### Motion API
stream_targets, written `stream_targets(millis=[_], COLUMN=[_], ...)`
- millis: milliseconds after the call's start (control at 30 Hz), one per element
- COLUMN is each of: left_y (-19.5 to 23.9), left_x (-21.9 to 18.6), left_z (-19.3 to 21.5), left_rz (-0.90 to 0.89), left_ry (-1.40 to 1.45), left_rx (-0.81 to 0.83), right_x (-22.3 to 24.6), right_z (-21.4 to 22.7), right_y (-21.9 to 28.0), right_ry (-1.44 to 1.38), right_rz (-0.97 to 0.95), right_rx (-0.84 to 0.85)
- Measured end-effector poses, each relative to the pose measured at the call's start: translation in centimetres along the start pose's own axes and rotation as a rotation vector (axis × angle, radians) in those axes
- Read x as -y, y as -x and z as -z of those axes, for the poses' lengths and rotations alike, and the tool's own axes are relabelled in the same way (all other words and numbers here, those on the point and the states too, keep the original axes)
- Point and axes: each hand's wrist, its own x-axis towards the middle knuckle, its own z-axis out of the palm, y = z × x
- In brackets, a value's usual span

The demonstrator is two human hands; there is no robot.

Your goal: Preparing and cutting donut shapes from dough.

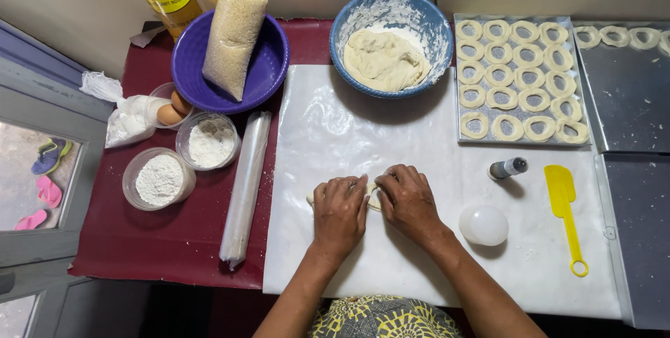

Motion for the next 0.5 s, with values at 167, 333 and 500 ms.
stream_targets(millis=[167,333,500], left_y=[-1.0,-1.9,-2.1], left_x=[-0.5,-1.1,-0.9], left_z=[-1.1,0.4,0.3], left_rz=[0.007,0.047,0.071], left_ry=[0.013,0.032,0.053], left_rx=[0.057,0.08,0.081], right_x=[-0.3,-0.9,-1.2], right_z=[0.1,0.9,1.4], right_y=[-0.2,0.0,0.9], right_ry=[-0.039,-0.132,-0.106], right_rz=[-0.004,0.066,0.023], right_rx=[0.032,0.011,-0.105])
